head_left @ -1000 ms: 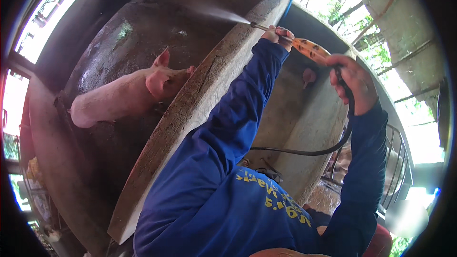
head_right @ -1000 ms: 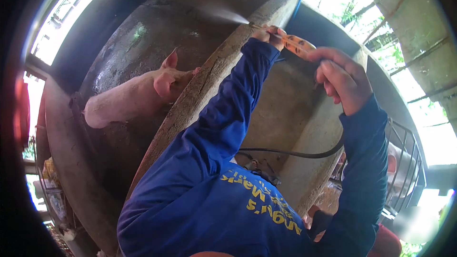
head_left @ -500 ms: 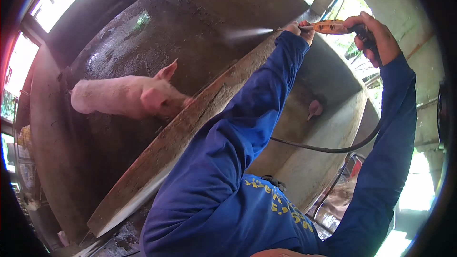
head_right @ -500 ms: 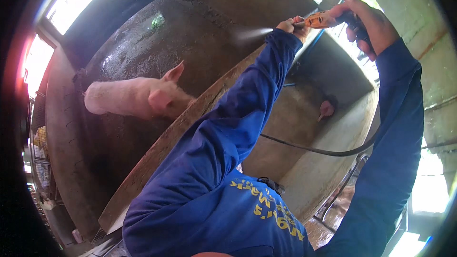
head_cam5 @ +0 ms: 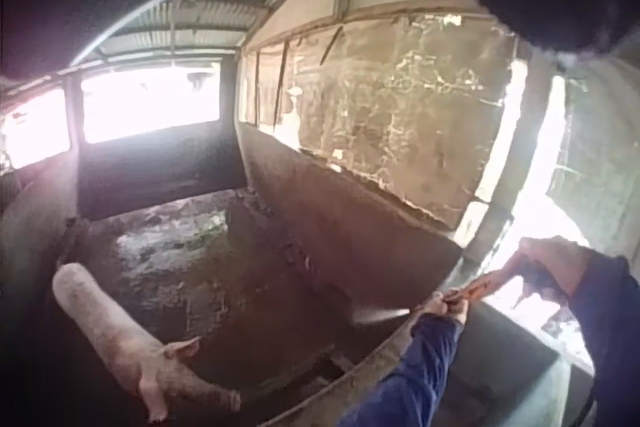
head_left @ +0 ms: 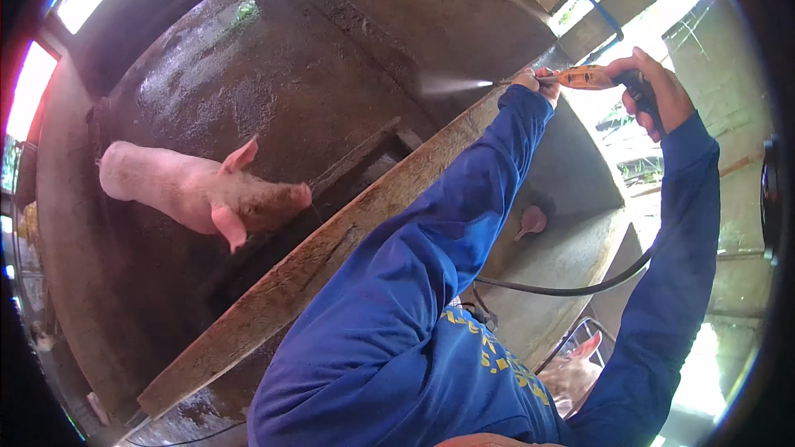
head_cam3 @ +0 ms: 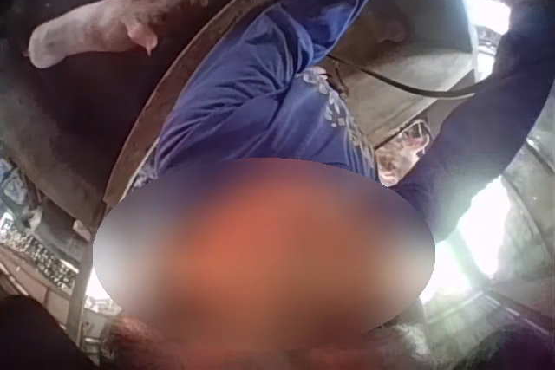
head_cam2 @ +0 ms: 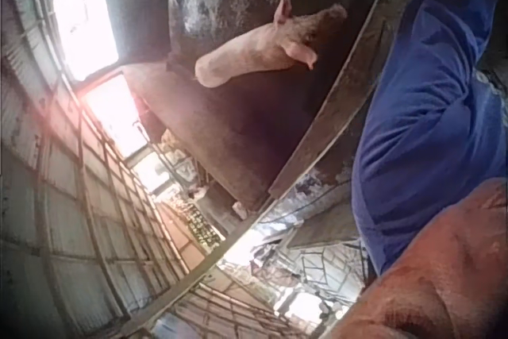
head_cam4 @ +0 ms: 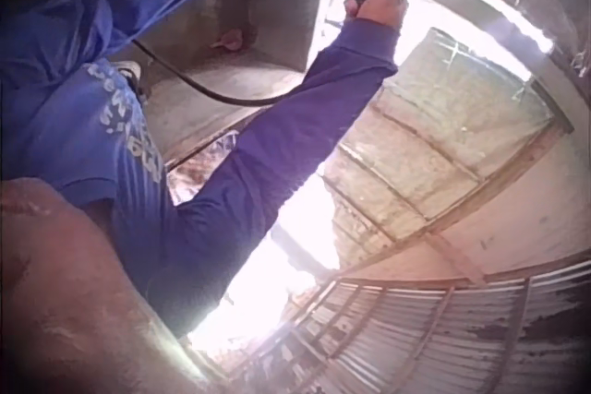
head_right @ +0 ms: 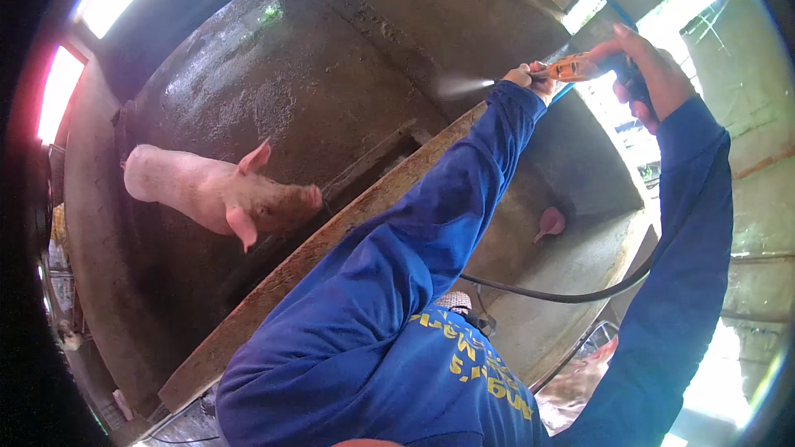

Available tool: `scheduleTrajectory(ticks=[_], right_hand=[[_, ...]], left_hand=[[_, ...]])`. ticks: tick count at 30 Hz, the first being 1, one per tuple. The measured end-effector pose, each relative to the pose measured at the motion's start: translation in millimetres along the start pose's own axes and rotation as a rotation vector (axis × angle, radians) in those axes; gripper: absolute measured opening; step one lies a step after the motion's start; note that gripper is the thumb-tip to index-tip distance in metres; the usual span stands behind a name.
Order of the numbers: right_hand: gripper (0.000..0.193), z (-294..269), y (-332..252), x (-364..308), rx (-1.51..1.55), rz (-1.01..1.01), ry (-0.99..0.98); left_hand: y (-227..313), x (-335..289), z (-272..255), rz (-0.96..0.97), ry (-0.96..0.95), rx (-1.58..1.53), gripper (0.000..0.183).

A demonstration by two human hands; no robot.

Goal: The person cleans pigs in a concrete pen using a high-pressure water sprayer, directing the water over the pigs and the floor.

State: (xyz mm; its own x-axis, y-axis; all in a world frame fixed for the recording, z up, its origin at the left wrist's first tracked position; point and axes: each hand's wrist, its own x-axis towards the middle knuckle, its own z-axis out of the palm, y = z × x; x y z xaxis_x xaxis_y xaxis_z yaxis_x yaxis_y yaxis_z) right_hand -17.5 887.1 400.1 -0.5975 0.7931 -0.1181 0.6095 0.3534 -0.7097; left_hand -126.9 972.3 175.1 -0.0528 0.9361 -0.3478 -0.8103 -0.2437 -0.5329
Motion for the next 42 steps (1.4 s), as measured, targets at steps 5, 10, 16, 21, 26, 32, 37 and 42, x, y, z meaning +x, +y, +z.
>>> scheduleTrajectory(ticks=[5,10,16,21,26,32,37,42], right_hand=[[0.049,-43,30,74,0.033,0.064,-0.110],[0.048,-91,53,133,0.038,0.050,-0.191],[0.046,-113,108,165,0.152,-0.004,-0.253],[0.047,-134,174,194,0.159,-0.080,-0.295],[0.052,-164,198,218,0.188,-0.101,-0.287],[0.055,-169,210,250,0.246,0.002,-0.392],[0.051,-157,217,265,0.340,-0.006,-0.503],[0.052,-150,203,278,0.262,0.018,-0.487]], left_hand=[[-6,54,5,0.089,-0.075,-0.033,0.015],[-29,117,9,0.104,-0.135,-0.154,0.015],[-52,178,-11,0.200,-0.174,-0.111,0.015],[-52,215,-28,0.307,-0.221,-0.074,0.017],[-79,245,-27,0.343,-0.204,-0.043,0.020],[-71,228,-29,0.411,-0.189,-0.079,0.020],[-44,229,-33,0.520,-0.186,-0.048,0.016],[-43,245,-25,0.492,-0.164,-0.068,0.013]])
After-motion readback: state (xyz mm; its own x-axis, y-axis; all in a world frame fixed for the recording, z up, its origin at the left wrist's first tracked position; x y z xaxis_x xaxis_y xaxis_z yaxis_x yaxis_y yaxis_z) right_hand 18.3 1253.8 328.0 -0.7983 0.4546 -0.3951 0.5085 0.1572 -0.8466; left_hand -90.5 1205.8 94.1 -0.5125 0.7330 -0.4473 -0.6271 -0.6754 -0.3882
